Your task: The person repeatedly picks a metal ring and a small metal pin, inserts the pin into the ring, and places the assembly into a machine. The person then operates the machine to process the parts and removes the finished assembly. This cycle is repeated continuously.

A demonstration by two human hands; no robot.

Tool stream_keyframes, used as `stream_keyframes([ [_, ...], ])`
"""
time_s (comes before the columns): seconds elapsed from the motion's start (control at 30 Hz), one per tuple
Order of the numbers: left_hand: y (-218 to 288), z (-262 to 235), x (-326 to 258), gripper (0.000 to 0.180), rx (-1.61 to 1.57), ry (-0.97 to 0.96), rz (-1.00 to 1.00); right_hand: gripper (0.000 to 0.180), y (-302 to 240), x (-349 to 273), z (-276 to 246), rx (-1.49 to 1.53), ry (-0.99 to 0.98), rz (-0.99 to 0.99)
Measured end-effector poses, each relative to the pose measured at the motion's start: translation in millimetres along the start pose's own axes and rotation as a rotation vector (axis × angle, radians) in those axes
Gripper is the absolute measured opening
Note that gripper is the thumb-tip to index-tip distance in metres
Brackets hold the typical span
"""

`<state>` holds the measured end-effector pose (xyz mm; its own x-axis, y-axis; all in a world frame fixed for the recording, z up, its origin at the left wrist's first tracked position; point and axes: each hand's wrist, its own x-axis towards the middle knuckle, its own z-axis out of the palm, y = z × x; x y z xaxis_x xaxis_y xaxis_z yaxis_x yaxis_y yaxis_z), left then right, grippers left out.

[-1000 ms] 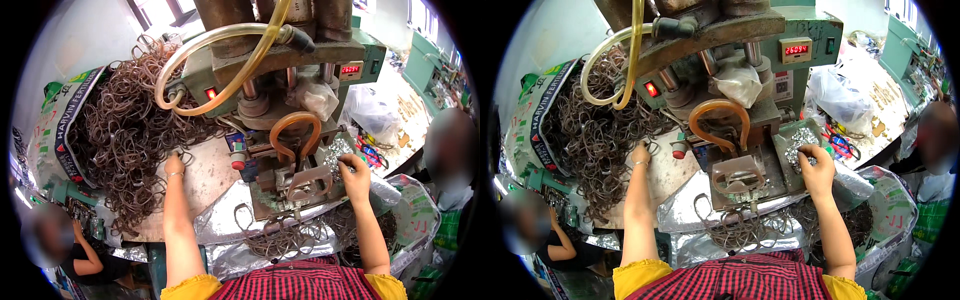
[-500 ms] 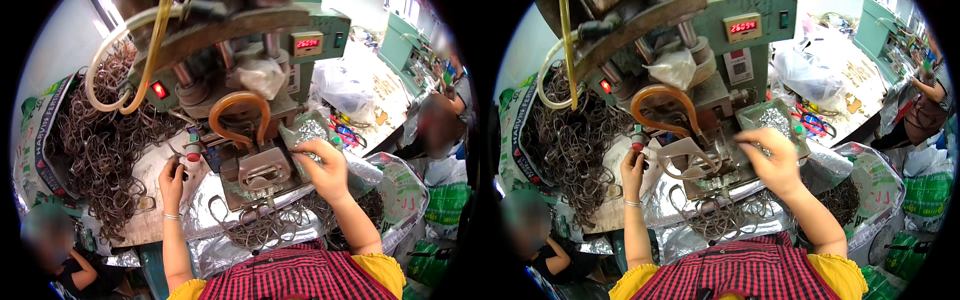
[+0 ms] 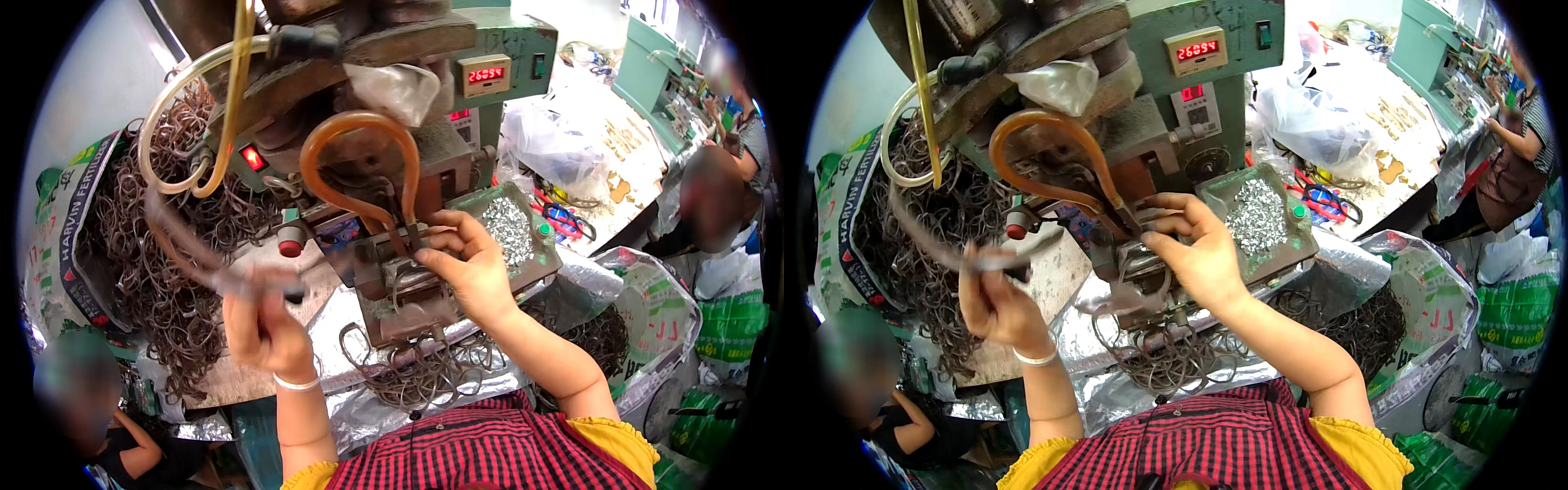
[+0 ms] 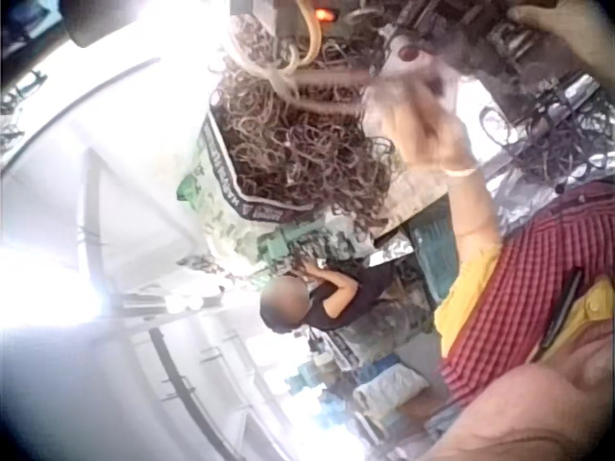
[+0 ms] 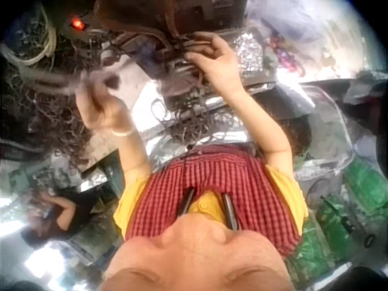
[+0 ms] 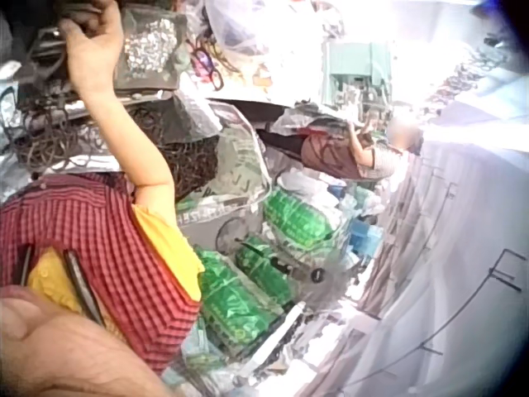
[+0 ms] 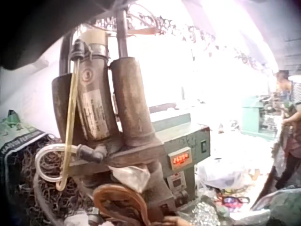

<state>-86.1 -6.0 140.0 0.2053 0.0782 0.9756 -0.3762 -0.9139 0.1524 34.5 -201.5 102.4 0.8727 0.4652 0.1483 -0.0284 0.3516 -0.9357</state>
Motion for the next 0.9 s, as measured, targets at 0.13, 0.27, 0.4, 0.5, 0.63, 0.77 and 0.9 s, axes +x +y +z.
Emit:
stream_keyframes([
  [0.13, 10, 19, 3, 0.024, -0.062, 0.149, -0.185, 0.05, -13, -11, 15, 0.128, -0.037, 0.053],
  [0.27, 27, 14, -28, 0.021, 0.026, -0.171, -0.096, 0.045, -29, -32, -15, -0.154, -0.198, -0.063],
  [0.4, 35, 41, -34, 0.045, -0.054, -0.339, 0.059, 0.03, 14, -5, -89, -1.399, 0.245, -0.266],
  [0.5, 28, 51, -37, 0.044, -0.088, -0.367, 0.15, 0.023, 50, 1, -118, -1.466, 0.317, -0.324],
  [0.63, 26, 52, -41, 0.04, -0.087, -0.371, 0.206, 0.015, 50, 13, -123, -1.364, 0.337, -0.414],
  [0.77, 27, 47, -41, 0.023, -0.115, -0.432, 0.191, 0.009, 34, 25, -123, -1.168, 0.384, -0.418],
  [0.9, 23, 48, -41, 0.022, -0.127, -0.42, 0.208, 0.011, 51, 19, -129, -1.169, 0.345, -0.506],
])
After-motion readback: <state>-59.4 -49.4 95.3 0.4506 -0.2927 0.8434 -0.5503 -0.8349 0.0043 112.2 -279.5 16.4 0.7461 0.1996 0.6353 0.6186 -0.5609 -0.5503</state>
